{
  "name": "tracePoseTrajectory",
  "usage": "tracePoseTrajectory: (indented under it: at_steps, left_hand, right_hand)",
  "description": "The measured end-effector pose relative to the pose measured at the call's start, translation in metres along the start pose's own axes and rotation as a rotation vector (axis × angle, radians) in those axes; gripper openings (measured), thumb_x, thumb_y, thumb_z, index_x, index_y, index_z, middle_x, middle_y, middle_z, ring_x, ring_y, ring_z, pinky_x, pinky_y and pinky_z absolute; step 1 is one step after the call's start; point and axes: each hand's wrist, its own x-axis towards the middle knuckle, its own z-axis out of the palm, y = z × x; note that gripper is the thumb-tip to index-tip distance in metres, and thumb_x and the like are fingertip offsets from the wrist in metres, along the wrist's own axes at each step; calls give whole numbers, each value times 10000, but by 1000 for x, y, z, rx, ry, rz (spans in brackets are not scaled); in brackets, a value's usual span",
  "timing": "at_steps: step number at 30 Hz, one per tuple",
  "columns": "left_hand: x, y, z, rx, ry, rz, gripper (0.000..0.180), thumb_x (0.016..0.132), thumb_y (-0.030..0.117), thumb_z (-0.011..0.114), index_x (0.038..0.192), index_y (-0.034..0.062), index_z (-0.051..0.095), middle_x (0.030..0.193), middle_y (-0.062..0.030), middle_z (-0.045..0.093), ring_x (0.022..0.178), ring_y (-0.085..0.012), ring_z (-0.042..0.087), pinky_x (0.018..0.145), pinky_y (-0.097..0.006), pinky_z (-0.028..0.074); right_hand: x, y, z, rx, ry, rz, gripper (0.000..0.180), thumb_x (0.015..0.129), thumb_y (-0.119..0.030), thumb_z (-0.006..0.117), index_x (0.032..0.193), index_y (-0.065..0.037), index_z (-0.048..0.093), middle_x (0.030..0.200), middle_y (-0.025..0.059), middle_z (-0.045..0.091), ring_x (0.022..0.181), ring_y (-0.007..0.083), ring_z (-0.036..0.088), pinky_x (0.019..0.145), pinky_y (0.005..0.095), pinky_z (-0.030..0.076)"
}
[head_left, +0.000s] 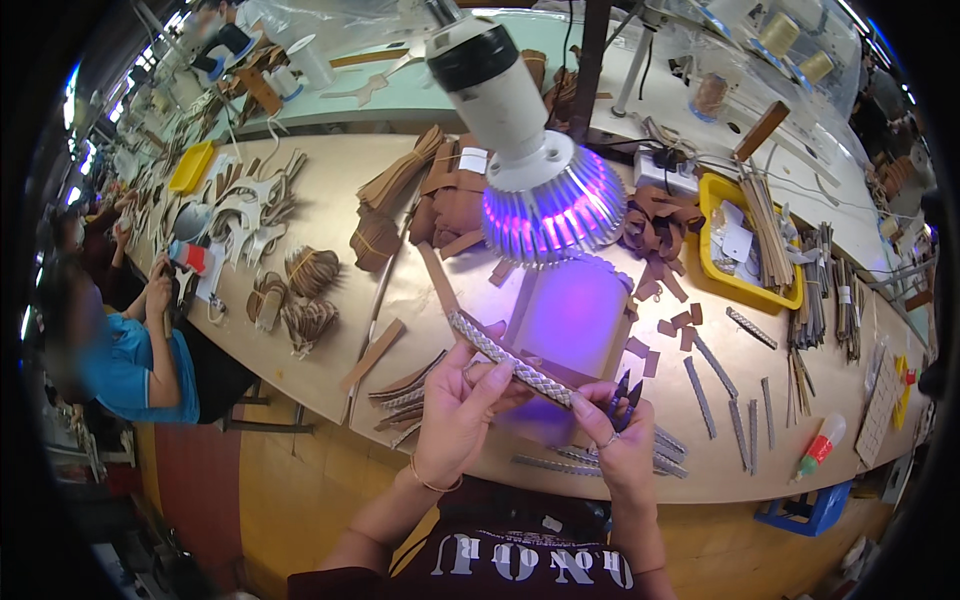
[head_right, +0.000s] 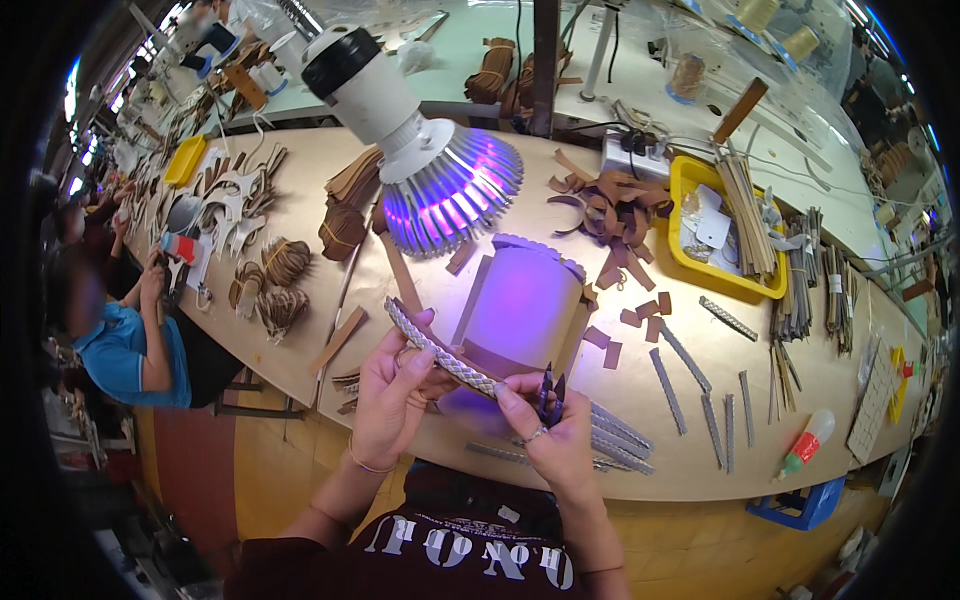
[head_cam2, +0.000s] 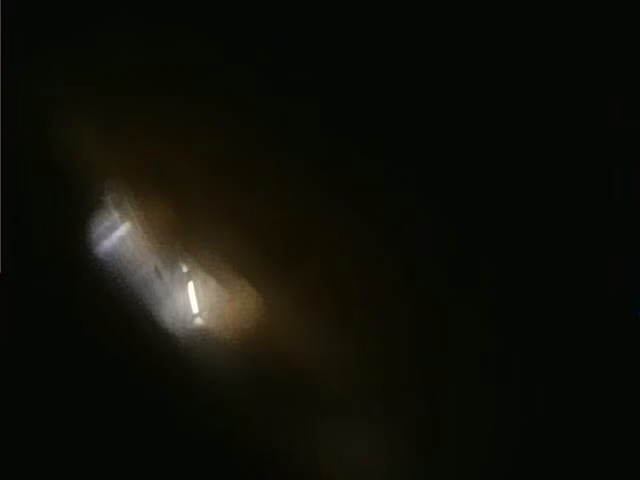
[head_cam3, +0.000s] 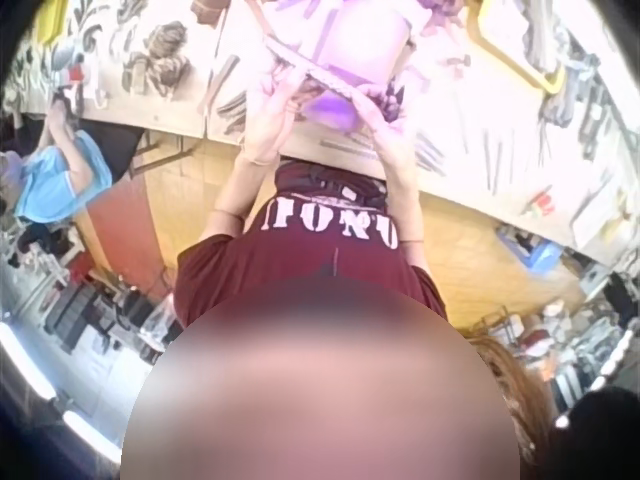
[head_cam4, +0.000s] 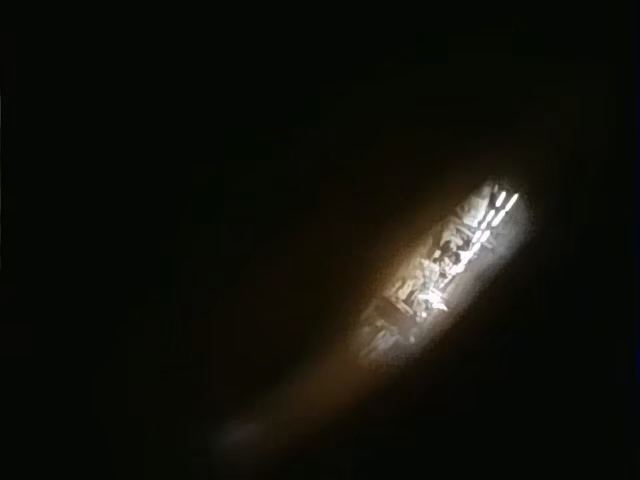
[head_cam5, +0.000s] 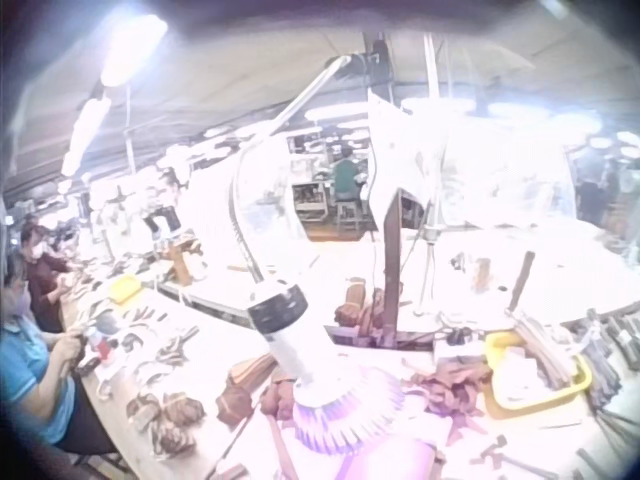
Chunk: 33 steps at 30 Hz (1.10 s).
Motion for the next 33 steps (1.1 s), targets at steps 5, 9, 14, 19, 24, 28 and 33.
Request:
tracePoseTrajectory:
  at_steps: [5, 9, 14, 19, 24, 28, 33]
  left_hand:
    - [2, 26, -46, 142, 2, 49, 508, 901, 35, 560, 1368, -65, 389, 934, -108, 642, 860, -161, 636, 803, -313, 534]
    - [-11, 61, -111, 663, 76, 1, 382, 916, 60, 551, 1274, -67, 509, 905, -75, 640, 816, -141, 610, 735, -295, 503]
    - [-4, 50, -148, 1683, 280, 105, 314, 895, 72, 569, 1199, -4, 589, 829, -118, 623, 759, -239, 587, 723, -329, 461]
    - [-6, 32, -141, 1694, 109, 149, 356, 875, 111, 571, 1223, 40, 577, 1052, -189, 586, 995, -365, 545, 865, -449, 403]
    - [2, 31, -110, 1736, 248, 372, 324, 901, 129, 582, 1208, 28, 573, 1138, -180, 551, 1056, -358, 521, 941, -432, 383]
    - [7, 25, -71, 1589, 167, 564, 264, 887, 90, 596, 1142, 27, 621, 1145, -153, 578, 1071, -318, 535, 933, -398, 403]
    - [22, 20, -43, 1496, 108, 596, 271, 859, 57, 631, 1128, 31, 632, 1183, -129, 598, 1092, -291, 557, 941, -374, 414]
  right_hand:
    - [-7, 5, -15, -86, 135, -30, 203, 876, -96, 679, 1069, -44, 644, 805, -42, 577, 696, 33, 527, 625, 186, 420]
    - [-8, 12, -57, -206, 293, -56, 219, 891, -100, 660, 1102, -49, 630, 813, -38, 547, 731, 42, 516, 655, 190, 410]
    - [-15, 17, -105, -329, 451, 19, 234, 905, -136, 663, 1108, -27, 624, 817, -21, 542, 737, 60, 490, 673, 199, 385]
    - [-29, 19, -123, -343, 578, -7, 171, 925, -111, 631, 1073, -24, 626, 802, -25, 563, 744, 52, 489, 674, 200, 382]
    - [-34, 23, -134, -549, 639, 35, 114, 883, -119, 679, 907, -14, 643, 757, -20, 563, 712, 50, 481, 615, 206, 381]
    - [-35, 29, -129, -827, 406, -43, 165, 823, -111, 726, 920, -7, 644, 847, 48, 599, 729, 162, 562, 665, 284, 449]
    - [-29, 46, -109, -1029, 341, 38, 259, 787, -142, 750, 981, -13, 638, 970, 120, 594, 840, 300, 609, 742, 376, 486]
